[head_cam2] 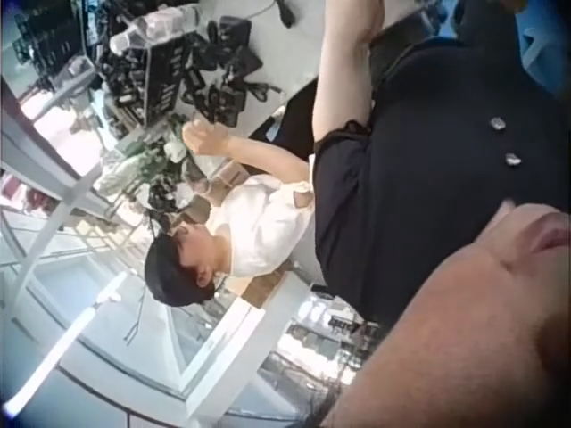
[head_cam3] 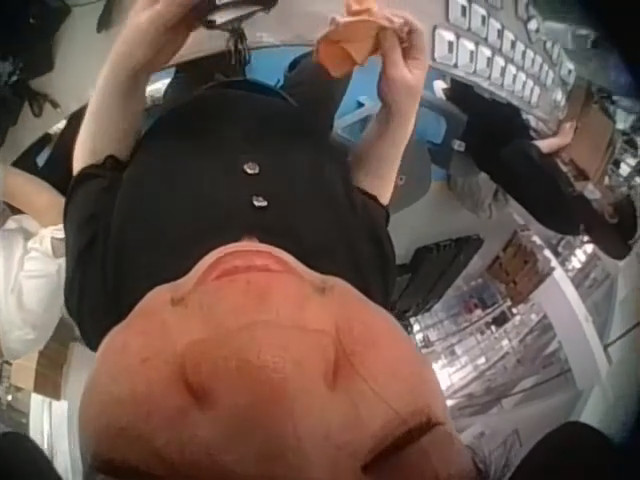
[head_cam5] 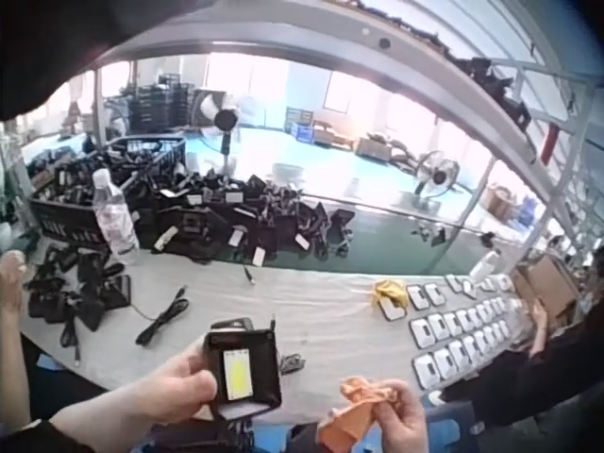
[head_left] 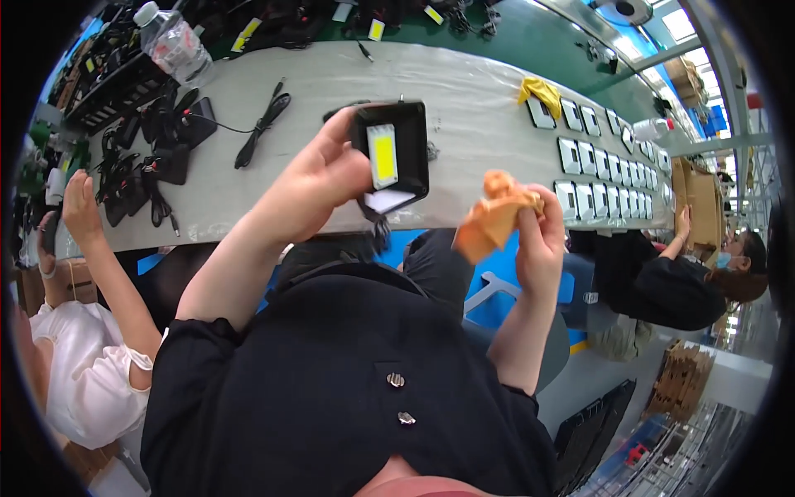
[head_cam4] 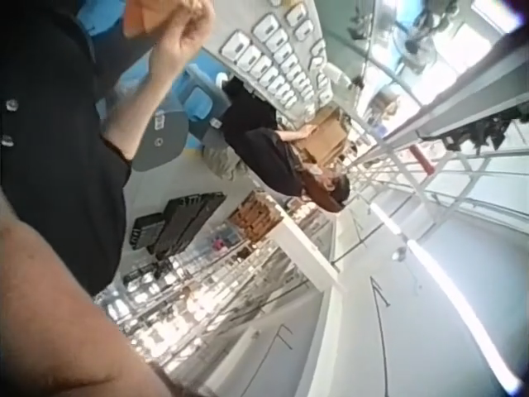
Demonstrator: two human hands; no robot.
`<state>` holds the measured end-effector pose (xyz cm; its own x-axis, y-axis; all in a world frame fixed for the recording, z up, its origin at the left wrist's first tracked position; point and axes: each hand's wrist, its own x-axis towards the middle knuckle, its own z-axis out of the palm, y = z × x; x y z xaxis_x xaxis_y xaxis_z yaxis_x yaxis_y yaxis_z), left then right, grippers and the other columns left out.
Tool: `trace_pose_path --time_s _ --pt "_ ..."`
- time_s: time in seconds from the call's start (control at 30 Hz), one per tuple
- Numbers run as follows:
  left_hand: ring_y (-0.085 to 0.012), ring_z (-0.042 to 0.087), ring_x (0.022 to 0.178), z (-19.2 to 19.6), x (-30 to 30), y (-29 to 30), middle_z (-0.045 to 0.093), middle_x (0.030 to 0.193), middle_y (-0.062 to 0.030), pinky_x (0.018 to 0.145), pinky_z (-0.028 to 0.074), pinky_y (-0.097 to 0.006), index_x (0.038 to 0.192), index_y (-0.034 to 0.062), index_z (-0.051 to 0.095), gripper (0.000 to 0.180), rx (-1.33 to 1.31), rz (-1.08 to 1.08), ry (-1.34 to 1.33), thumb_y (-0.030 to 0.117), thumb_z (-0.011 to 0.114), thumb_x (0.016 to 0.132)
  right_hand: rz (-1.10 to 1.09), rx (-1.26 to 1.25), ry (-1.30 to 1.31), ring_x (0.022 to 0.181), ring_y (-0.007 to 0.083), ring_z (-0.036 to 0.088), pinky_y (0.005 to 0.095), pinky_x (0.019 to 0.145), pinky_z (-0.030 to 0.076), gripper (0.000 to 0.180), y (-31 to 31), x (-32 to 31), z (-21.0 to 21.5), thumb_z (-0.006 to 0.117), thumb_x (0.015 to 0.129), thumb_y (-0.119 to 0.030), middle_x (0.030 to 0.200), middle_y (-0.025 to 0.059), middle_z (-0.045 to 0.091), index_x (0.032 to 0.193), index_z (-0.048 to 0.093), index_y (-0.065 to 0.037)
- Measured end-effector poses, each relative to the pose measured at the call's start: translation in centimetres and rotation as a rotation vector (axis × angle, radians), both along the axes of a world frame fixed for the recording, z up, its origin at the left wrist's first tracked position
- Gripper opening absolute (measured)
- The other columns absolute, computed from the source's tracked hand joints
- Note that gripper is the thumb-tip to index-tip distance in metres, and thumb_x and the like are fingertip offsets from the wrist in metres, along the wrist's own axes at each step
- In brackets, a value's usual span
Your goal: Cleaning and inspecting LED floodlight fixtures on a factory assembly line.
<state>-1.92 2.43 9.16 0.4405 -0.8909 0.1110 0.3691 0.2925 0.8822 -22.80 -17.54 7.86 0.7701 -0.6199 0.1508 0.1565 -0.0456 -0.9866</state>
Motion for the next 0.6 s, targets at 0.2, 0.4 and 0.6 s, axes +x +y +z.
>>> trace_pose_path --time_s 0.2,0.4,0.6 --pt "-0.0228 0.051 0.122 -0.4 0.6 0.9 0.047 0.136 -0.0138 0.099 0.045 -0.039 0.144 0.0037 0.031 0.069 -0.079 -0.126 0.213 0.042 0.057 0.093 0.031 -0.614 -0.209 0.097 0.0206 0.059 0.0302 0.085 0.048 0.029 4.6 4.0 7.5 0.062 0.079 0.005 0.106 0.0123 0.061 0.107 0.062 -0.003" --pt "-0.0186 0.047 0.123 2.6 -1.0 1.6 0.045 0.138 -0.0117 0.102 0.040 -0.033 0.145 0.0006 0.029 0.061 -0.284 -0.005 0.006 0.027 0.054 0.096 0.008 -1.213 -0.117 0.103 0.0320 0.056 0.0403 0.090 0.046 0.033 9.5 9.1 9.3 0.071 0.074 -0.011 0.109 0.0121 0.064 0.105 0.068 -0.002" --pt "-0.0149 0.050 0.117 2.0 0.1 2.9 0.050 0.132 -0.0118 0.099 0.041 -0.030 0.145 -0.0039 0.028 0.067 -0.316 0.040 -0.159 0.014 0.063 0.091 0.112 -1.163 -0.199 0.091 0.0263 0.061 0.0340 0.081 0.049 0.031 9.9 9.1 8.3 0.079 0.065 -0.012 0.098 0.0075 0.068 0.093 0.071 -0.004"
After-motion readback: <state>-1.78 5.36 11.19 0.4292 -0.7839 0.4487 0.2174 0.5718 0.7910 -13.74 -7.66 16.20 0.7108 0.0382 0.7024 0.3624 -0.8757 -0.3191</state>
